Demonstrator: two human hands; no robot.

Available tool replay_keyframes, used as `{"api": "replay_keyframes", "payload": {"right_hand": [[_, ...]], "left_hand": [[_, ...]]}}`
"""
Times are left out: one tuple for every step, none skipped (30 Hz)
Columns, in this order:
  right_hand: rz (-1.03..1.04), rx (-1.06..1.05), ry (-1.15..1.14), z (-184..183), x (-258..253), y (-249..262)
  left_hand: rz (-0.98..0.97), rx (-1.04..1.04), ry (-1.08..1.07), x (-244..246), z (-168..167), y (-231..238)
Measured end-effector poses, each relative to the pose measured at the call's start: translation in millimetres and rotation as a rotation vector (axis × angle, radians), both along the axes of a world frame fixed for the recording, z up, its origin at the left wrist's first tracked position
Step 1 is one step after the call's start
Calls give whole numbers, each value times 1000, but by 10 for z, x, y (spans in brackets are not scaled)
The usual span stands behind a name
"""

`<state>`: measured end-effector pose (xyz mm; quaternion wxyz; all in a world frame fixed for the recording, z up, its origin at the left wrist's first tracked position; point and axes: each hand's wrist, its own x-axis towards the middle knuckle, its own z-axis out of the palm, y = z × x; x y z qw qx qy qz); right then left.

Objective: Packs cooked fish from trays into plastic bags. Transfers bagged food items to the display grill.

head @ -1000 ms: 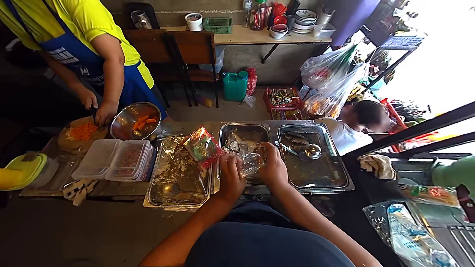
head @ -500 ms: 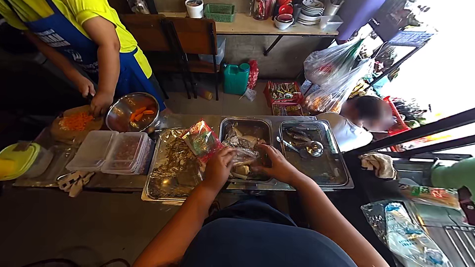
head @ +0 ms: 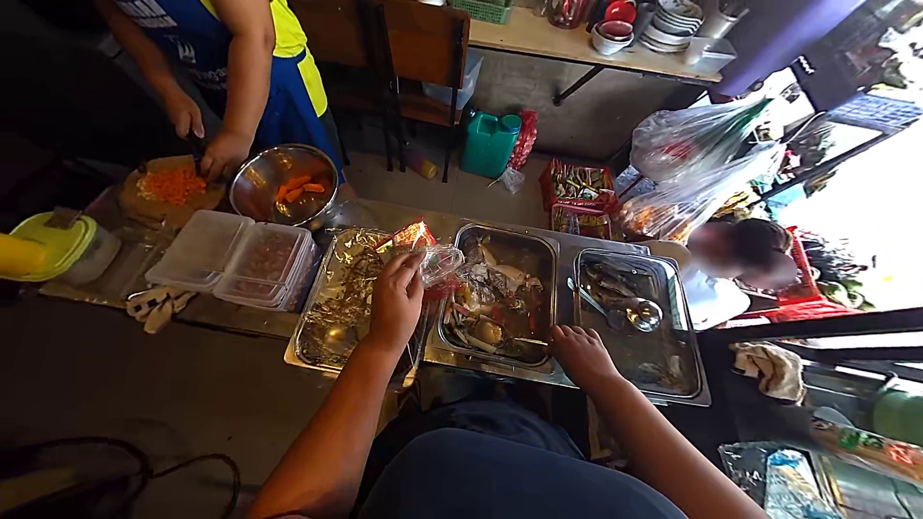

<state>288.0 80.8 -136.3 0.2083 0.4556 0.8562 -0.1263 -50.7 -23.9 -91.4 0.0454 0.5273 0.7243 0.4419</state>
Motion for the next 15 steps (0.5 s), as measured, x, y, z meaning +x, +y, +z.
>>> {"api": "replay_keyframes", "payload": {"right_hand": [[28,-10,39,9,18,11],[46,-4,101,31,38,26],[56,21,168,77,47,49],[65,63,232,151,42,80],[76,119,285,235,31,123],[81,170,313,315,11,177],[84,221,333,374,-19,235],[84,273,346,403,-54,294],[71,317,340,413,-101,346],[51,349,324,403,-154,389],[36,375,307,367,-200,431],[25,385,298,315,-235,467],[16,388,293,254,-261,494],[14,396,296,190,-283,510],[13,404,299,142,-307,510]], "left_hand": [[-1,11,-8,-6,0,-4],[-2,18,-15,-6,1,-9],[-5,26,-20,-3,5,-17],[-7,37,-20,2,7,-24],[-13,48,-23,7,6,-33],[-20,57,-26,11,3,-45],[-24,59,-27,14,1,-57],[-23,56,-26,17,-1,-67],[-25,51,-21,18,-5,-75],[-30,43,-15,19,-6,-80],[-38,38,-12,17,-9,-84],[-46,31,-6,12,-9,-90],[-52,26,1,4,-1,-99],[-54,20,8,-7,11,-111],[-51,17,15,-22,20,-123]]}}
